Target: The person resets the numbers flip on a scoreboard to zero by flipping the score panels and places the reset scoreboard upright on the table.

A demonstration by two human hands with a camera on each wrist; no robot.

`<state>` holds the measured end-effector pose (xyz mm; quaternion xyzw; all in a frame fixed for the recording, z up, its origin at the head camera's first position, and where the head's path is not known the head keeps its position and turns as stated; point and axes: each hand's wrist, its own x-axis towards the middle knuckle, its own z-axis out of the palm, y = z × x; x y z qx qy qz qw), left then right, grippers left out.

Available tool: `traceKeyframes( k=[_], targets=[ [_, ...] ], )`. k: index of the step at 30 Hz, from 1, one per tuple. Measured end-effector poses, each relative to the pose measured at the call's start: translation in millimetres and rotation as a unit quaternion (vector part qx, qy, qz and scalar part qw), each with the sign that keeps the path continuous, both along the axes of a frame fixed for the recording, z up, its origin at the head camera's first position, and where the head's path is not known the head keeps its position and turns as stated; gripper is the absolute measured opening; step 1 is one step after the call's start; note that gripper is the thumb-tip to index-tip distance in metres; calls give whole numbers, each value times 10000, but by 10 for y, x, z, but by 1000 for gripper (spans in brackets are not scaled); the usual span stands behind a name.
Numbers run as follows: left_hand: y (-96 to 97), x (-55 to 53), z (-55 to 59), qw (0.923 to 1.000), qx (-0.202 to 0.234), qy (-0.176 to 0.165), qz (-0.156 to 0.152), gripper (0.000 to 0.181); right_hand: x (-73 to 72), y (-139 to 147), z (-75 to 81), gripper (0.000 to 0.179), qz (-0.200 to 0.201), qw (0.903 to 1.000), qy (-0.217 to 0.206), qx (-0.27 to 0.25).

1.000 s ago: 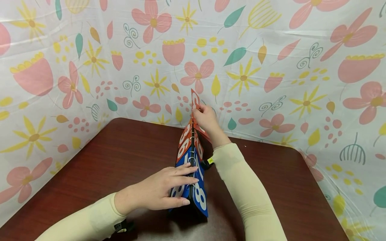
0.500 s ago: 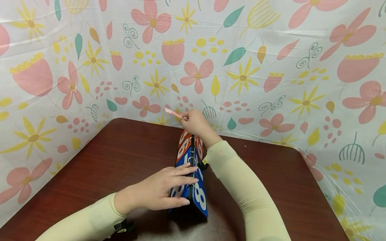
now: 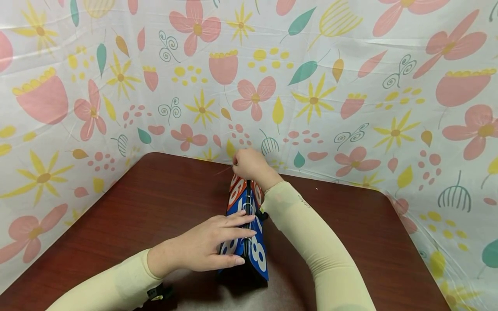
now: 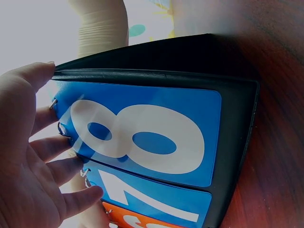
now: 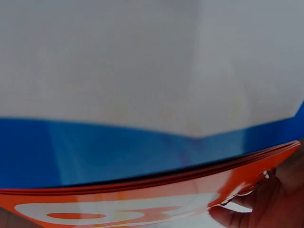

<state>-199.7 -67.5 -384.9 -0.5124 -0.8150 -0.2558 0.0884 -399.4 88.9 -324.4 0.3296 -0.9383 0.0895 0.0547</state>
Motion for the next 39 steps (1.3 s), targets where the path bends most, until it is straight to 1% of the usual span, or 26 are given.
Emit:
traceKeyframes(
  k=[1,5,8,10,11,13,14,16,18,20,21,22,23,24,25,26,27,29,30,32,34,36,39],
  targets=[
    [0,1,-1,10000,-2,5,4,54,5,-6,8,20,-27,9999,-76,99],
    [-1,6,3,10000,15,4,28,55,25,-23,42,30,-68,9972,-639,370],
    [2,7,4,10000,20,-4,31,54,15,3,41,32,151,9942,-1023,284],
    [4,10,6,10000,-2,-11,32,54,-1,54,32,32,334,9912,-1278,-41],
    [4,10,6,10000,-11,-12,29,54,-7,87,32,33,430,9882,-1438,-306],
    [5,10,8,10000,-32,-2,34,54,-22,166,30,34,570,9806,-1650,-890],
    [5,11,13,10000,-44,2,36,54,-35,210,26,35,600,9750,-1752,-1228],
    [4,8,17,10000,-49,7,29,54,-48,297,16,37,637,9578,-1932,-2030],
    [1,6,19,10000,-53,6,30,54,-51,382,-18,39,549,9339,-2032,-2891],
    [1,4,21,10000,-65,-24,37,54,-67,462,-98,40,372,8990,-2033,-3861],
    [-1,2,18,10000,-65,-37,41,54,-72,495,-148,40,231,8779,-2008,-4340],
    [-2,1,13,10000,-63,-46,47,54,-89,527,-214,40,39,8583,-1962,-4742],
    [-1,0,10,10000,-59,-60,52,54,-110,555,-288,41,-179,8406,-1905,-5067],
    [0,-1,6,9999,-52,-76,56,54,-133,578,-367,43,-385,8247,-1858,-5328],
    [0,-2,0,9999,-44,-81,61,54,-154,595,-452,44,-614,8108,-1876,-5510],
    [1,-3,-5,9999,-30,-74,63,54,-171,608,-535,46,-879,8009,-1944,-5595],
    [1,-5,-10,10000,-13,-68,59,54,-188,619,-619,50,-1105,7934,-2073,-5615],
    [4,-9,-13,10000,16,-58,45,54,-208,638,-777,58,-1477,7861,-2395,-5503],
    [6,-11,-15,10000,27,-52,34,54,-214,645,-850,62,-1609,7843,-2568,-5413],
    [7,-16,-17,10000,50,-39,9,54,-222,659,-978,69,-1831,7845,-2855,-5192],
    [9,-20,-17,10000,55,-53,-10,54,-229,677,-1074,72,-1942,7852,-3058,-5021],
    [8,-22,-16,10000,46,-67,-7,54,-233,695,-1136,74,-2003,7845,-3201,-4919],
    [3,-24,-8,10000,26,-67,23,54,-246,723,-1181,77,-2018,7785,-3337,-4918]
  ],
)
